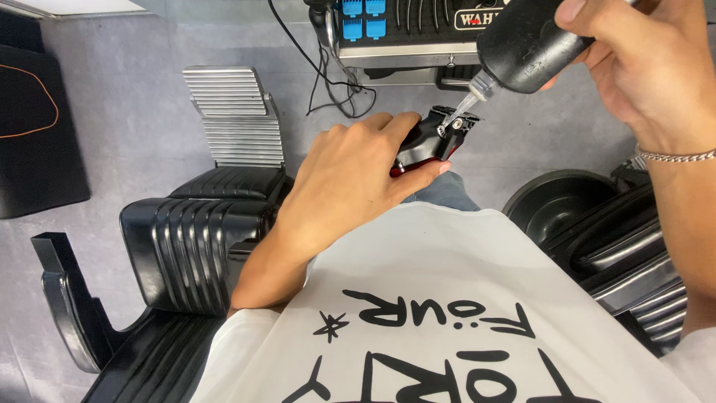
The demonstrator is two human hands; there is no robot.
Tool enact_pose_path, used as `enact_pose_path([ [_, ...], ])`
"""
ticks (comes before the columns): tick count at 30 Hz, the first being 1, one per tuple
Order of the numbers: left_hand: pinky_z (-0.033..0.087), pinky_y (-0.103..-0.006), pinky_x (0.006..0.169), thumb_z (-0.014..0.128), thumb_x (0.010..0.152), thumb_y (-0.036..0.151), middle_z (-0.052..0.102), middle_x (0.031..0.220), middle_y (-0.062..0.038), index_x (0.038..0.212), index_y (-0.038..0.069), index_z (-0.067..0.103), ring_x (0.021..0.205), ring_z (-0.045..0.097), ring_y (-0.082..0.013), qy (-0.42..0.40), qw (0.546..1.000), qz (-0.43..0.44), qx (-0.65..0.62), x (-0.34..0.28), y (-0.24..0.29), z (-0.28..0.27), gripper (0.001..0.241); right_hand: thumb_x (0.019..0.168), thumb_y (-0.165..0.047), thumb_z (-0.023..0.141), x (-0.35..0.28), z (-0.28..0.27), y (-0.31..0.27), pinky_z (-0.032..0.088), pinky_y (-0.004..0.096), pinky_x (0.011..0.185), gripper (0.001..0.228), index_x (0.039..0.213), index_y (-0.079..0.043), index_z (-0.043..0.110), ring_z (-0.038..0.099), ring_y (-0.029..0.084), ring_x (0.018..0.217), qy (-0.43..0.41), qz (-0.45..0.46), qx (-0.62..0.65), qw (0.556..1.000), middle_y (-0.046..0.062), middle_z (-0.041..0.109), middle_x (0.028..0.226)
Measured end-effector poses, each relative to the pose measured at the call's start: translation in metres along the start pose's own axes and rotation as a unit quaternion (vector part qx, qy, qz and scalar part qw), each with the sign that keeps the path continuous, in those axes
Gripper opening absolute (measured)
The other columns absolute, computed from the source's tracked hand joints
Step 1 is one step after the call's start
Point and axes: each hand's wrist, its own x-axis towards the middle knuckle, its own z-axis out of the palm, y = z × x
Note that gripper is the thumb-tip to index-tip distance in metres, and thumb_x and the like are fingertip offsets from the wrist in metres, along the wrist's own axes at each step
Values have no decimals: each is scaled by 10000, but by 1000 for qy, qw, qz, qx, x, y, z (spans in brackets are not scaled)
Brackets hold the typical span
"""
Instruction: The person uses a small screwdriver to tighten screws on the blade assembly of a red hair clipper, then applies oil to the blades from a black bottle. The clipper is held in the left hand while the right hand performs the adjustments and lubrication.
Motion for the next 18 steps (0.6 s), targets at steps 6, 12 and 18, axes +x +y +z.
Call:
enact_pose_path([
  [6, 461, -435, 430, 736, 907, 494, 644, 663, -106, 964, 23, 664, 464, 608, -312, 0, 1000, -3, -9, 0, 0, 0, 479, 1144, 92, 594, 2, -6, 2, 631, 411, 725, 125, 1039, 33, 626, 707, 232, 838, -29, -19, -18, 999, 99, 659, 907],
  [12, 484, -423, 488, 745, 912, 485, 680, 729, -109, 1008, 15, 675, 535, 649, -311, 21, 998, -8, -53, 1, -5, 4, 484, 1120, -70, 574, 3, -10, 9, 570, 362, 697, 113, 1079, -7, 658, 703, 231, 863, -23, 25, 98, 995, 111, 707, 1008],
  [18, 555, -382, 633, 748, 926, 452, 733, 837, -143, 1132, 9, 718, 711, 734, -308, 53, 987, -49, -142, -1, -23, 18, 489, 1021, -264, 648, 3, 1, 49, 404, 231, 682, 258, 1184, -69, 604, 585, 158, 856, 10, 36, 410, 911, 28, 657, 1110],
])
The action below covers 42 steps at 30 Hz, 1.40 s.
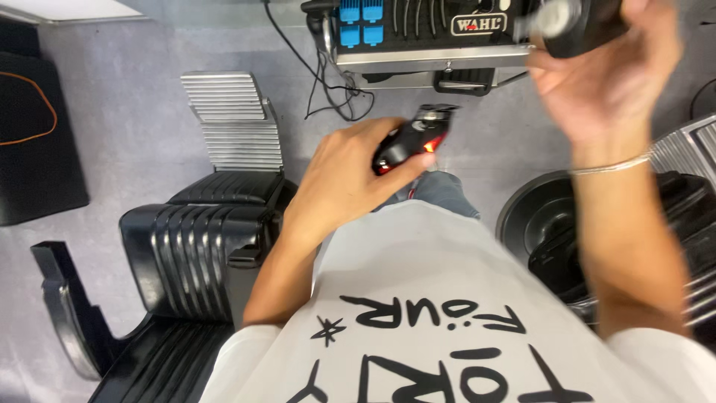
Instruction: The person uses a small screwdriver to tighten screws on the blade assembly of a red hair clipper, then applies oil to the blades from a black bottle. The clipper is held in the left hand while the right hand performs the adjustments and lubrication.
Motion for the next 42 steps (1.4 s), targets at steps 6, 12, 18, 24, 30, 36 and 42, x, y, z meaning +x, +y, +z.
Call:
enact_pose_path([
  [6, 572, -344, 656, 757, 936, 403, 750, 900, -154, 1167, -30, 701, 735, 750, -253, 78, 996, -44, 5, -1, -24, 14, 494, 896, -107, 775, 7, -50, 33, 570, 315, 971, 476, 1337, -139, 598, 672, 166, 1082, 2, -163, -111, 980, 13, 696, 1207],
  [12, 516, -313, 573, 758, 902, 363, 710, 715, -125, 1194, -61, 676, 570, 680, -190, 90, 980, -175, -5, -1, -35, 22, 521, 997, 129, 800, 52, -143, 61, 610, 343, 1076, 544, 1437, -69, 551, 712, 195, 1202, 71, -224, -453, 860, 80, 716, 1266],
  [18, 512, -250, 497, 717, 931, 328, 688, 632, -77, 1219, -66, 646, 534, 677, -95, 109, 950, -268, -118, 4, -43, 47, 493, 909, 86, 809, 145, -216, 118, 580, 268, 844, 498, 1315, -61, 562, 691, 169, 1056, 92, -196, -510, 833, 73, 691, 1170],
  [24, 518, -245, 511, 712, 929, 305, 691, 662, -57, 1253, -72, 632, 562, 666, -88, 151, 926, -296, -181, 20, -53, 75, 503, 858, -4, 837, 258, -205, 163, 577, 357, 875, 450, 1240, -133, 638, 687, 247, 1032, 26, -159, -635, 756, 135, 666, 1114],
  [30, 519, -248, 516, 699, 933, 307, 666, 636, -56, 1227, -53, 650, 539, 662, -94, 167, 907, -327, -206, 40, -62, 83, 468, 827, -63, 845, 326, -185, 216, 537, 438, 910, 453, 1221, -142, 637, 640, 366, 1030, -14, -84, -686, 722, 164, 639, 1111],
  [36, 496, -244, 505, 673, 935, 298, 663, 647, -41, 1246, -11, 650, 545, 637, -81, 172, 902, -326, -226, 51, -67, 74, 439, 772, -44, 875, 334, -188, 231, 511, 467, 972, 529, 1232, -103, 621, 612, 408, 1116, -55, -141, -709, 689, 179, 655, 1162],
  [42, 476, -249, 515, 670, 949, 306, 682, 664, -41, 1246, -19, 637, 573, 643, -69, 192, 915, -278, -221, 55, -65, 67, 442, 818, -20, 850, 287, -155, 204, 540, 421, 965, 523, 1270, 9, 588, 620, 325, 1111, 5, -253, -663, 704, 189, 621, 1205],
])
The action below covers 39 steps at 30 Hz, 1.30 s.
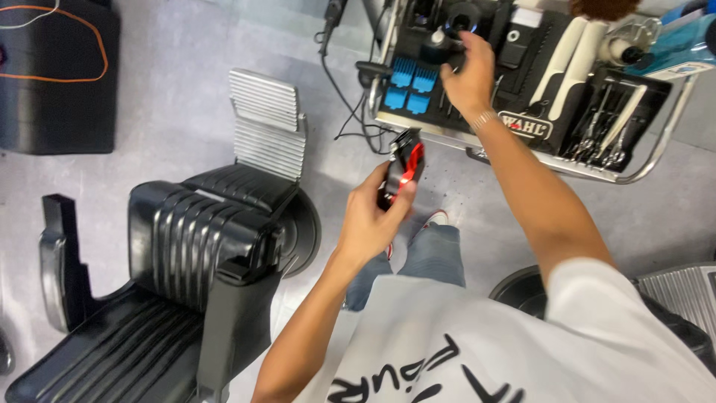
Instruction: The person uses a small screwdriver to tighten screws on the blade assembly of a red hair clipper, then applies oil to the blades from a black bottle. The clipper is held in the left hand while the right hand performs the adjustments and lubrication.
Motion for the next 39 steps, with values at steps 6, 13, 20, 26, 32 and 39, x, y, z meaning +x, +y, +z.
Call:
enact_pose_path([
  [6, 465, -312, 514, 619, 967, 364, 678, 672, -103, 1253, -10, 651, 520, 603, -168, -17, 998, 32, 50, -7, 1, -1, 472, 1057, -408, 507, -120, -82, -161, 572, 293, 839, 362, 1181, -93, 637, 667, 98, 967, -85, 329, 454, 824, -8, 699, 1069],
  [13, 504, -399, 911, 452, 1172, 333, 703, 1081, -149, 1216, 17, 645, 952, 636, -282, -10, 899, 384, 210, -35, -33, -10, 373, 1047, -255, 603, -187, -124, -272, 470, 300, 446, 311, 1233, -7, 620, 597, 126, 593, -62, 422, 487, 762, 64, 646, 858],
  [20, 449, -327, 668, 705, 1023, 271, 719, 865, -82, 1034, -39, 788, 729, 587, -186, -39, 988, 136, 55, -34, -57, -27, 321, 911, -56, 682, -217, -122, -302, 473, 290, 410, 185, 1046, -39, 556, 572, 117, 507, 33, 406, 446, 797, 29, 594, 759],
  [26, 565, -266, 813, 705, 984, 308, 781, 955, -65, 1081, 3, 737, 866, 726, -98, -165, 979, 108, -40, -61, -64, -17, 321, 931, -91, 704, -244, -112, -311, 488, 264, 421, 167, 1037, -37, 587, 582, 92, 528, 100, 431, 410, 798, 16, 602, 719],
  [32, 573, -283, 781, 741, 952, 315, 794, 861, -90, 1018, -28, 771, 799, 715, -110, -85, 983, 157, 43, -93, -48, 6, 350, 960, -116, 702, -261, -122, -317, 492, 237, 443, 234, 1125, -32, 560, 593, 71, 543, 85, 410, 357, 835, 4, 609, 709],
  [39, 565, -278, 720, 736, 956, 285, 788, 811, -103, 995, -21, 782, 737, 719, -112, -28, 984, 152, 90, -113, -46, 25, 312, 880, 28, 660, -276, -139, -310, 460, 247, 407, 323, 1171, -24, 530, 589, 94, 495, 44, 372, 360, 855, 13, 615, 713],
])
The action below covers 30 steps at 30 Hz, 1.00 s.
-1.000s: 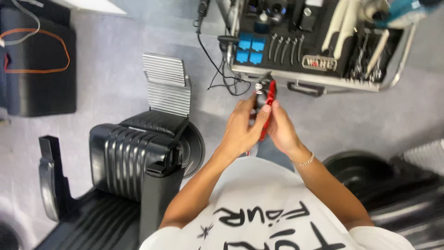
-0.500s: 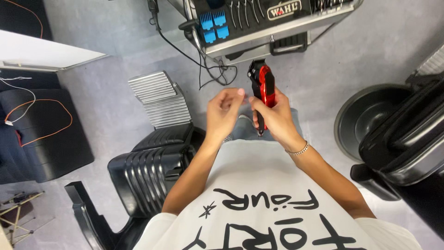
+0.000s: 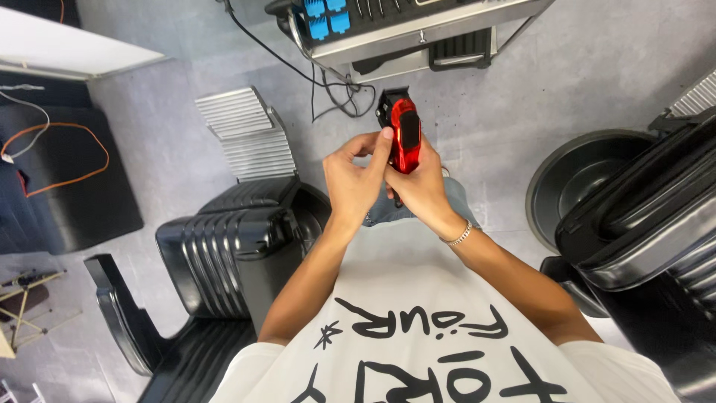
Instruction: The person uses a small screwdriver to tighten screws on the blade assembly of a red hair clipper, then applies oil to the blades from a black bottle. The clipper is held in the left hand while the right hand performs the adjustments and lubrication.
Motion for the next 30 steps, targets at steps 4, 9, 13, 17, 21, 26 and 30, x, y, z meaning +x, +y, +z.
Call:
enact_pose_path([
  [4, 573, -273, 600, 693, 978, 250, 783, 874, -114, 1016, -18, 765, 736, 710, -108, 29, 999, 11, 15, -7, -1, 12, 280, 892, 40, 653, 1, -13, 4, 478, 259, 411, 292, 1152, -12, 531, 601, 100, 525, -29, 17, 50, 998, 21, 627, 785],
  [9, 559, -285, 521, 658, 989, 213, 753, 838, -100, 996, -21, 733, 613, 695, -135, 12, 999, -15, 26, -10, 8, 16, 246, 879, 62, 644, 2, -24, 3, 491, 276, 428, 288, 1143, -5, 548, 596, 109, 562, -61, 54, 114, 990, 38, 627, 828],
  [13, 534, -326, 645, 666, 1031, 169, 730, 827, -94, 952, 3, 714, 719, 702, -206, 40, 982, 159, 96, -8, 17, 14, 190, 888, 69, 654, 4, -31, 0, 499, 289, 452, 291, 1156, 3, 561, 605, 119, 595, -84, 57, 148, 984, 52, 621, 844],
  [17, 469, -352, 554, 672, 972, 211, 664, 671, -71, 819, 19, 645, 563, 635, -215, 19, 983, 114, 140, -1, 25, 7, 247, 876, 73, 645, 2, -31, -2, 508, 281, 466, 352, 1202, -9, 541, 604, 109, 604, -93, 51, 151, 983, 41, 631, 870],
  [21, 435, -377, 535, 632, 1002, 230, 622, 643, -86, 740, 25, 618, 524, 579, -239, 11, 973, 126, 192, 6, 27, 3, 333, 862, 90, 638, 0, -25, -4, 517, 275, 461, 421, 1253, -12, 518, 600, 99, 591, -89, 30, 129, 987, 35, 630, 873],
  [26, 403, -379, 514, 609, 1011, 227, 592, 599, -101, 727, 15, 618, 480, 524, -246, -3, 978, 109, 176, 11, 20, 5, 355, 877, 108, 624, -1, -18, 1, 499, 267, 450, 431, 1270, -5, 491, 596, 89, 576, -64, -10, 54, 996, 41, 636, 866],
  [30, 409, -354, 486, 587, 1009, 229, 575, 543, -85, 700, 5, 627, 468, 505, -174, -22, 998, 13, 53, 14, 15, 10, 384, 858, 128, 634, -2, -14, 5, 494, 269, 462, 441, 1255, 8, 484, 600, 94, 575, -42, -55, 7, 998, 45, 633, 880],
])
